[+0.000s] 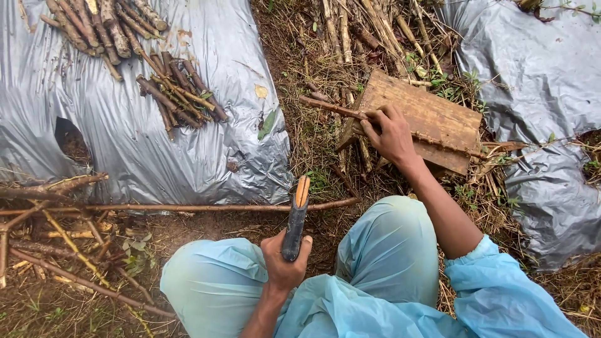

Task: Using a hand saw to cut long wooden sticks into shorter segments on a wooden block in a field.

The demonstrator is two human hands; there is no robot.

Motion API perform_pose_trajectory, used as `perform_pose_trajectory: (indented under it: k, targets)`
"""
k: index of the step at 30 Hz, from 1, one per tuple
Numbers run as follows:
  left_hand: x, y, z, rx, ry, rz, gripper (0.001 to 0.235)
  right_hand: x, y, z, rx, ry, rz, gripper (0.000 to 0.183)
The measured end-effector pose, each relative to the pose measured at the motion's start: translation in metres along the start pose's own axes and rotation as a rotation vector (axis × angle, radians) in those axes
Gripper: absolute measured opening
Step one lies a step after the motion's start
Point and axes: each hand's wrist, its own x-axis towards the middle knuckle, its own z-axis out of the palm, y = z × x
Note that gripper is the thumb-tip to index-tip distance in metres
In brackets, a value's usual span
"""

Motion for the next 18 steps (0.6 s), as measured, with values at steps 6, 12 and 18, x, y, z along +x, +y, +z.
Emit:
perform_pose_trajectory:
  k: [6, 12, 18]
  targets:
    - [0.001, 0.022, 0.023, -0.014, -0.059, 0.039, 0.036, 0.002, -0.01, 0.014, 0.009, 0.116, -0.085, 0.033]
    - [-0.002, 0.017, 0.039, -0.025, -0.101, 0.08, 0.035, -0.006, -0.006, 0.018, -0.01, 0.146, -0.071, 0.027]
    - [-0.005, 0.009, 0.045, -0.024, -0.135, 0.072, 0.034, -0.004, 0.001, 0.025, 0.082, 0.176, -0.052, 0.015]
